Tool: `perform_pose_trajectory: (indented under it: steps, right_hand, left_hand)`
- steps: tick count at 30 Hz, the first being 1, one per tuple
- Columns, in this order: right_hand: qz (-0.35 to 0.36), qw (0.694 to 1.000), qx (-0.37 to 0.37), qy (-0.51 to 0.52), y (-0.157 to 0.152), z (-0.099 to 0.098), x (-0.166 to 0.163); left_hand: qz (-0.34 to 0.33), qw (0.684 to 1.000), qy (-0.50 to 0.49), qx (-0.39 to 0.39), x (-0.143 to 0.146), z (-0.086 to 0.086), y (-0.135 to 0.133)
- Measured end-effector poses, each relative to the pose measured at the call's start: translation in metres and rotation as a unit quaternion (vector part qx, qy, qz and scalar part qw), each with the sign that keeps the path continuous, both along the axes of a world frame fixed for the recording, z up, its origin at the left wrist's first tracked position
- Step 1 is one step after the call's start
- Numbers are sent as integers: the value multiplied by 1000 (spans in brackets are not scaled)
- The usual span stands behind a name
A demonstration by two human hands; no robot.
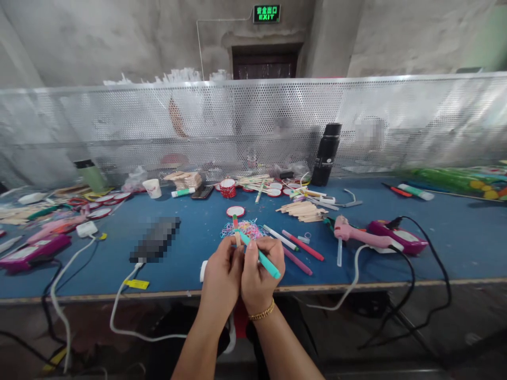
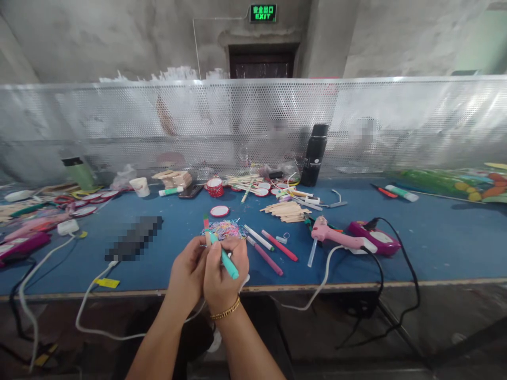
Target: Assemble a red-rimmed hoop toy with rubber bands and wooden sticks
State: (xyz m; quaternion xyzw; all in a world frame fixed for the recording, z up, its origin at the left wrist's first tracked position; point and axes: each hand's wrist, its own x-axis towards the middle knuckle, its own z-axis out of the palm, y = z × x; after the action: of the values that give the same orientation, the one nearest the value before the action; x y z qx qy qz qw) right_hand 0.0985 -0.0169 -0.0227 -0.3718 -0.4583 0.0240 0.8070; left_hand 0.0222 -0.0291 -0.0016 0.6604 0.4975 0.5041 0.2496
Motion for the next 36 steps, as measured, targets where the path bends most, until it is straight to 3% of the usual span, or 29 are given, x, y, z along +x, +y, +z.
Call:
perform_pose_trajectory:
  steps: [12,20,29,36]
  right_hand:
    - [26,999,7,-17,0,1,1]
    - [-9,1000,-9,3,-1,0,0]
    - [30,999,8,-14,0,0,1]
    - [-3,1000,0,4,-1,0,0]
  left_hand:
    - [-10,1000,-28,2,0,0,0]
    - [5,1000,-5,3,2,1,-1]
    - [-5,999,-31,7,1,0,-1]
    - [19,1000,7,3,2,1,-1]
